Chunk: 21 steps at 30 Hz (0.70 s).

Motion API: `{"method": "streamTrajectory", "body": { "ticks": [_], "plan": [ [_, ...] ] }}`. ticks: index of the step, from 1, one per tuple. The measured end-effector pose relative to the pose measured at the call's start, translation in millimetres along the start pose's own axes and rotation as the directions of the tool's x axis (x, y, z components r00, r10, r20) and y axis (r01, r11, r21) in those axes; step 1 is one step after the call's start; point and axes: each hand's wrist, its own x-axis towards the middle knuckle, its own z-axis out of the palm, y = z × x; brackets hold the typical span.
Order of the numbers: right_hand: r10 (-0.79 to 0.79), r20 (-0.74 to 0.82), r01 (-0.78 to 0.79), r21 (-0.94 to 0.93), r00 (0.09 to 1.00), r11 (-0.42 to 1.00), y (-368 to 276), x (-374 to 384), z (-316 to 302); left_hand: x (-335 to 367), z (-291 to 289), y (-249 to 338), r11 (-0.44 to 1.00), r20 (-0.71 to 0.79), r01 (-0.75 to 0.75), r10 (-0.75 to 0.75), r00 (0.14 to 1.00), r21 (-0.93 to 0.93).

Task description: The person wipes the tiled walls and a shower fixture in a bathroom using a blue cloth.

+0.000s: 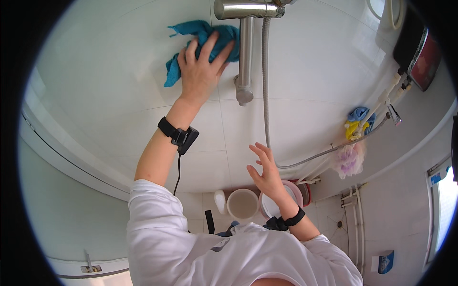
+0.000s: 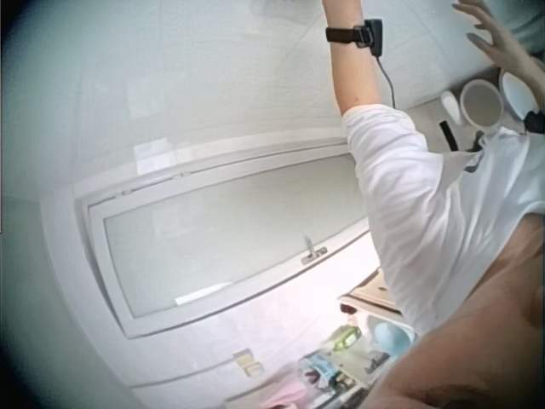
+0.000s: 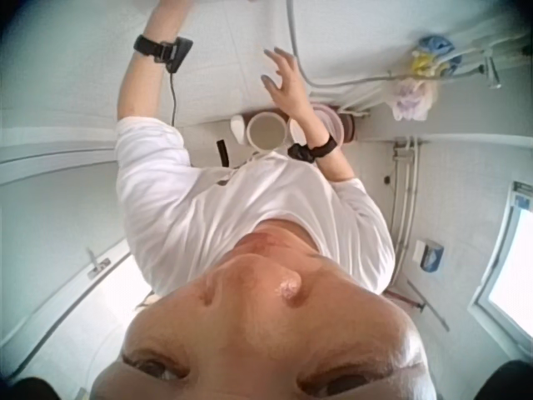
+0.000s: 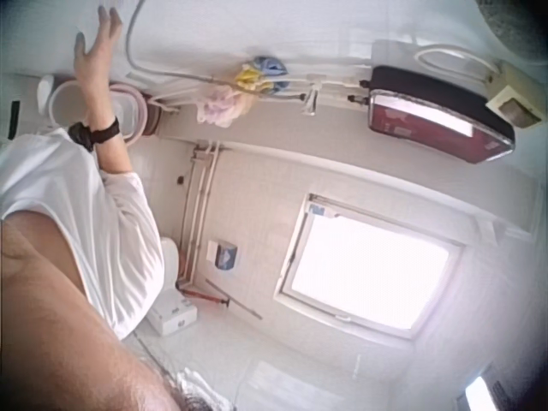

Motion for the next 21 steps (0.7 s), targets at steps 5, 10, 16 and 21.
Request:
{"method": "streamTrajectory", "body": {
  "ticks": [5, 10, 16, 21],
  "plan": [
    [0.067, 0.024, -0.068, 0.014, 0.997, 0.998, 6.8, -15.8, -9.2, -78.2, 4.5, -17.0, 0.985, 0.068, -0.149, 0.155, 0.985, -0.089],
    [0.096, -0.027, -0.095, 0.019, 0.995, 0.995, 12.4, -17.1, -16.4, -5.7, -20.3, -37.7, 0.999, -0.066, 0.039, -0.041, 0.997, -0.027],
    [0.104, -0.016, -0.103, 0.036, 0.994, 0.994, 10.2, -23.3, -7.6, -65.5, 0.2, 7.1, 0.995, 0.018, 0.023, -0.022, 1.0, -0.092],
    [0.144, -0.026, -0.144, 0.024, 0.989, 0.989, 18.1, -32.9, -13.6, -165.7, -1.4, 37.8, 0.978, 0.225, -0.121, 0.158, 0.961, -0.17]
  ]
}}
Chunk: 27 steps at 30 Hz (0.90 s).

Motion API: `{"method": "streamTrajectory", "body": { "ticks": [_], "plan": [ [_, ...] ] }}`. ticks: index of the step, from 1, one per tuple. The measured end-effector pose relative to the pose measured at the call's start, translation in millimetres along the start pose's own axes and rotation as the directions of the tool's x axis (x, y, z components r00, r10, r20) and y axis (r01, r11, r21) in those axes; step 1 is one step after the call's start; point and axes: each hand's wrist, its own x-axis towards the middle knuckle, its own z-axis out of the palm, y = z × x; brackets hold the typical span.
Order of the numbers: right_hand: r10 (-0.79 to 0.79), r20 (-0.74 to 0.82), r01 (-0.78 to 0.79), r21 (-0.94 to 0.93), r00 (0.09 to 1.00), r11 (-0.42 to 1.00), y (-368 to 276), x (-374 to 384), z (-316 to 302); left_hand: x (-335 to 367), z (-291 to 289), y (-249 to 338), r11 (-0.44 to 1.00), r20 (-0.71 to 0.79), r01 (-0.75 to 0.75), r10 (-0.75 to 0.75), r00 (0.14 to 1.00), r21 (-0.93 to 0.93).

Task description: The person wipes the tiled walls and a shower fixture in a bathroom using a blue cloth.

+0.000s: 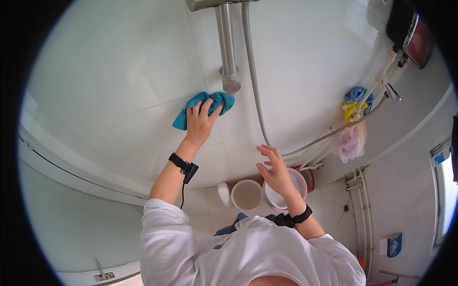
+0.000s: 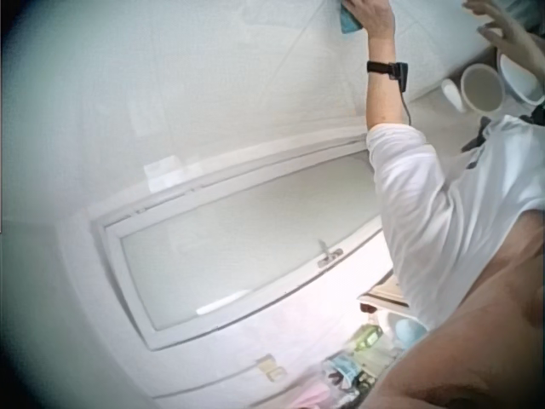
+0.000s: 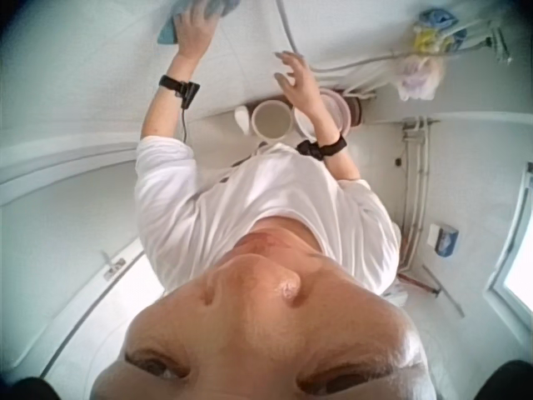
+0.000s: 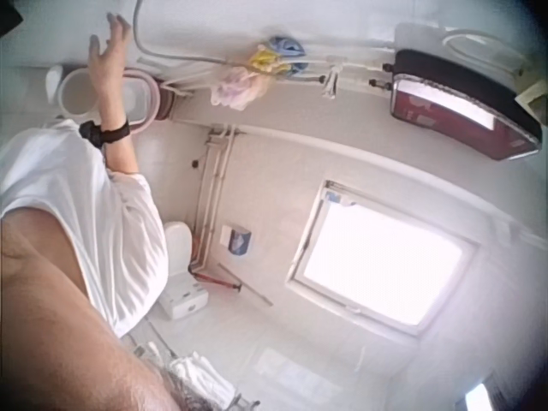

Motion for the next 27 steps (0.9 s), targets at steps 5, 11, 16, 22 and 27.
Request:
{"method": "streamTrajectory", "body": {
  "ticks": [5, 11, 16, 22, 27],
  "plan": [
    [0.074, 0.009, -0.074, 0.012, 0.997, 0.997, -7.2, 0.3, -11.3, 20.0, -11.8, -11.9, 0.999, -0.025, 0.001, 0.0, 1.0, 0.043],
    [0.049, -0.076, -0.049, 0.002, 0.996, 0.999, 6.1, -4.5, -11.2, 48.3, -6.2, -22.6, 0.947, -0.256, 0.321, -0.311, 0.915, -0.006],
    [0.077, -0.101, -0.074, 0.038, 0.992, 0.997, 2.9, -10.0, -3.7, -17.8, 40.2, 50.9, 0.997, 0.027, 0.045, -0.044, 0.999, -0.06],
    [0.124, -0.177, -0.118, 0.044, 0.976, 0.992, -1.9, -24.4, -17.1, -35.8, 29.9, 101.2, 0.774, 0.477, 0.254, 0.069, 0.876, -0.579],
    [0.179, -0.251, -0.164, 0.078, 0.951, 0.983, 12.7, -31.8, -22.8, 33.0, -10.8, 130.6, 0.673, 0.324, 0.212, 0.043, 0.945, -0.709]
  ]
}}
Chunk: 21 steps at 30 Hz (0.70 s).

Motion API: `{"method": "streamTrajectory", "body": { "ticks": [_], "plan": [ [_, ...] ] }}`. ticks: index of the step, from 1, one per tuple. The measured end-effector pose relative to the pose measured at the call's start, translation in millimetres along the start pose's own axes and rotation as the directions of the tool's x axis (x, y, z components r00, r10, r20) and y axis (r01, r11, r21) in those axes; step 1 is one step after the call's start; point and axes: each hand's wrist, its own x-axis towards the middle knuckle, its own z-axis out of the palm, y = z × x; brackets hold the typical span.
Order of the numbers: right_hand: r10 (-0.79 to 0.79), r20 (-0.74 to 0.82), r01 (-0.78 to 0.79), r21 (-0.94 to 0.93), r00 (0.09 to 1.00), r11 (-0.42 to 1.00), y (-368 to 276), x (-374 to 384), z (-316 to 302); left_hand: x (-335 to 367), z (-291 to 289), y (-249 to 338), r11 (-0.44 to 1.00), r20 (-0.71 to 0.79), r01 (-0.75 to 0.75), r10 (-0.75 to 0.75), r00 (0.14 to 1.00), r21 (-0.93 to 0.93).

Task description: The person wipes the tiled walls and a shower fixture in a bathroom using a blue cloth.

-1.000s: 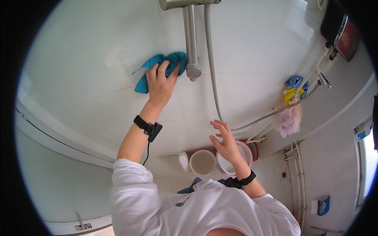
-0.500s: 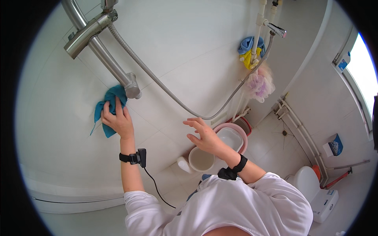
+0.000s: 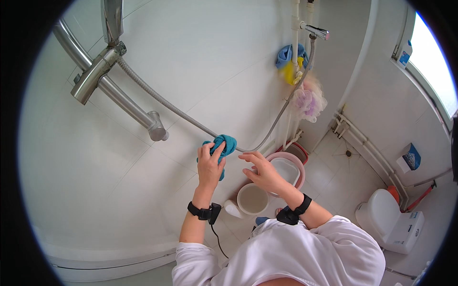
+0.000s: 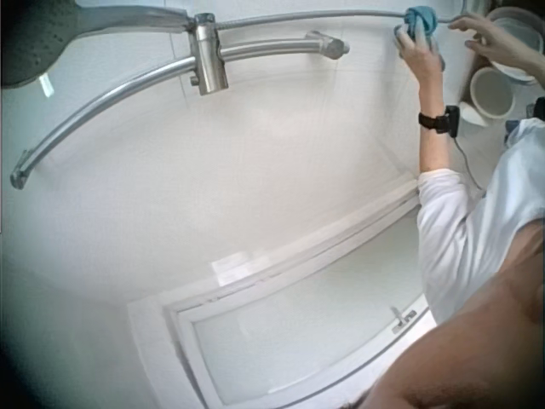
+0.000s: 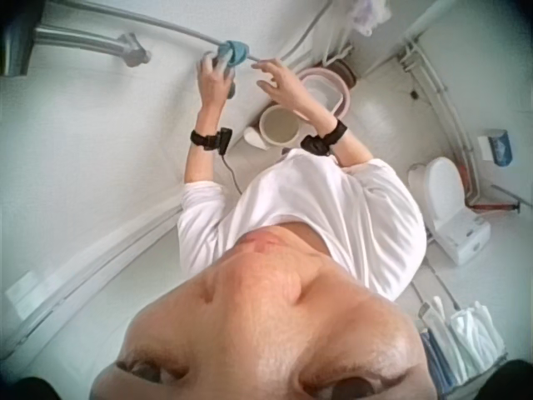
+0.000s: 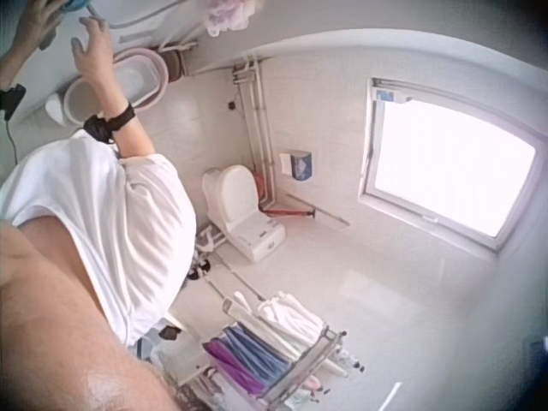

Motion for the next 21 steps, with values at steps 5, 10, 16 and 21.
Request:
{"method": "streamTrajectory", "body": {
  "ticks": [5, 10, 16, 21],
  "plan": [
    [-0.035, -0.041, 0.034, -0.026, 0.999, 0.999, 10.4, 6.8, -23.7, 85.3, -36.9, 36.2, 0.985, -0.375, -0.135, 0.164, 0.912, 0.104],
    [-0.001, -0.018, 0.001, -0.005, 1.0, 1.0, 24.0, 20.2, -56.4, 171.6, -51.5, 28.3, 0.934, -0.65, -0.003, 0.251, 0.718, 0.357],
    [-0.073, 0.07, 0.072, 0.025, 0.995, 0.997, 45.2, 50.8, -134.0, 285.8, -67.9, 12.4, 0.781, -0.697, 0.184, 0.389, 0.603, 0.596],
    [-0.105, 0.047, 0.105, 0.002, 0.993, 0.994, 71.6, 58.6, -215.8, 373.4, -39.0, 94.8, 0.714, -0.498, -0.007, 0.495, 0.712, 0.7]
  ]
}}
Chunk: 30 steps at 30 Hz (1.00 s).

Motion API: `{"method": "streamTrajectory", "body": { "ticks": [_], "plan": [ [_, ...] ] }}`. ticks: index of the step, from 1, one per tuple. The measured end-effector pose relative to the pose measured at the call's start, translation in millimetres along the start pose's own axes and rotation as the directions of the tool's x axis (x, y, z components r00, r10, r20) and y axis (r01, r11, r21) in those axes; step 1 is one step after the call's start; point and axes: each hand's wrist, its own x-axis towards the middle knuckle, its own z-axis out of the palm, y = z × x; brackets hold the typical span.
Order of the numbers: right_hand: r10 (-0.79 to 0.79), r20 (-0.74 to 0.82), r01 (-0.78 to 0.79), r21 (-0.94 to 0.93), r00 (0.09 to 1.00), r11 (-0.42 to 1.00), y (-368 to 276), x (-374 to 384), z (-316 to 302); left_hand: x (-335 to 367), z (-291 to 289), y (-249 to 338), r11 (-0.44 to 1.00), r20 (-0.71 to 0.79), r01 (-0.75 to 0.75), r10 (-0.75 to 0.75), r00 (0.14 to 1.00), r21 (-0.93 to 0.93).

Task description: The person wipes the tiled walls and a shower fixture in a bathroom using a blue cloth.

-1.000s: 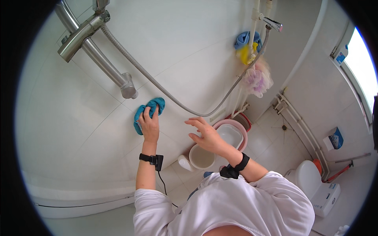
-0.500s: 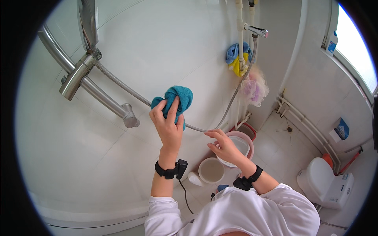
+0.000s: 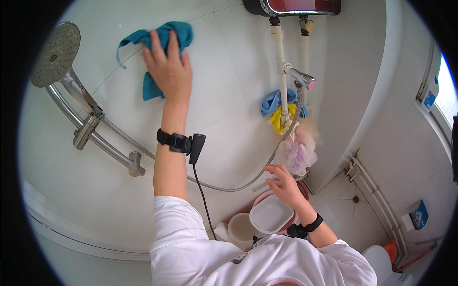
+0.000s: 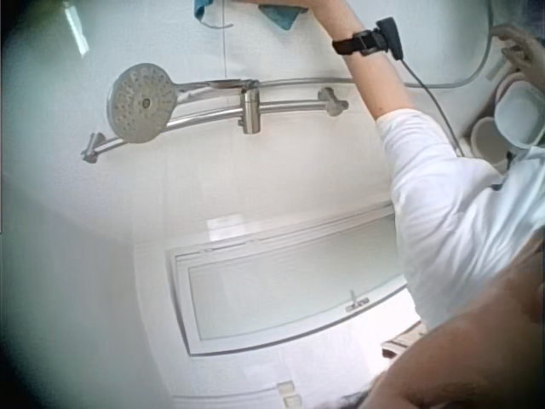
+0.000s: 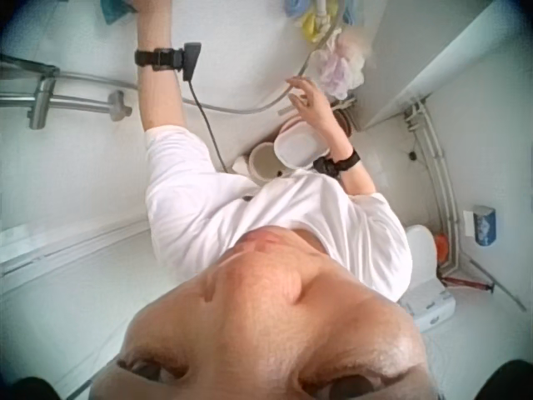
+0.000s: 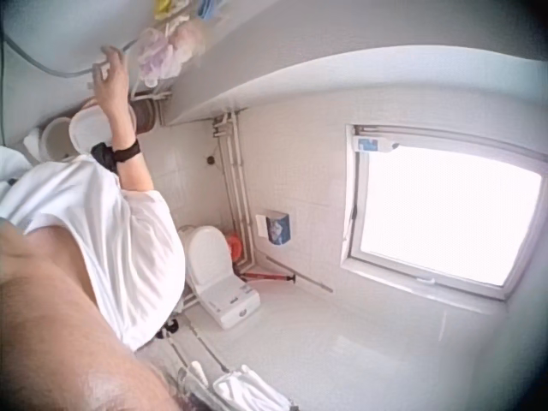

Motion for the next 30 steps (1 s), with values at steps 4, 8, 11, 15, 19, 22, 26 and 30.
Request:
{"method": "streamTrajectory", "body": {
  "ticks": [4, 8, 11, 15, 19, 22, 26, 30],
  "plan": [
    [0.01, 0.052, -0.01, 0.007, 0.999, 1.0, 19.8, -8.8, -52.6, -36.1, 33.1, 64.7, 0.909, 0.26, -0.378, 0.413, 0.873, -0.176],
    [0.084, 0.106, -0.086, 0.019, 0.991, 0.996, 54.3, -15.4, -83.5, -35.7, 31.6, 21.9, 0.947, 0.197, -0.317, 0.322, 0.926, -0.055],
    [0.133, 0.125, -0.14, 0.053, 0.983, 0.989, 65.6, -17.2, -90.6, 11.5, 11.5, -27.6, 0.966, 0.086, -0.196, 0.183, 0.979, 0.171],
    [0.112, 0.099, -0.119, 0.075, 0.989, 0.99, 56.4, -18.0, -80.8, 20.1, 22.6, -39.9, 0.94, -0.077, -0.103, 0.135, 0.988, 0.324],
    [0.122, 0.15, -0.125, 0.01, 0.981, 0.992, 66.0, -26.9, -74.1, -47.8, 58.0, 53.9, 0.975, 0.135, -0.208, 0.196, 0.971, 0.076],
    [0.097, 0.147, -0.092, -0.035, 0.984, 0.995, 73.1, -34.0, -66.3, -131.6, 55.9, 107.4, 0.969, 0.354, -0.224, 0.246, 0.902, -0.102],
    [0.13, 0.156, -0.117, -0.088, 0.979, 0.989, 67.5, -46.9, -55.2, -247.2, 41.8, 125.0, 0.92, 0.469, -0.243, 0.368, 0.803, -0.306],
    [0.239, 0.215, -0.236, -0.038, 0.947, 0.971, 65.1, -57.5, -54.4, -300.6, 33.7, 125.5, 0.836, 0.538, -0.262, 0.519, 0.664, -0.483]
  ]
}}
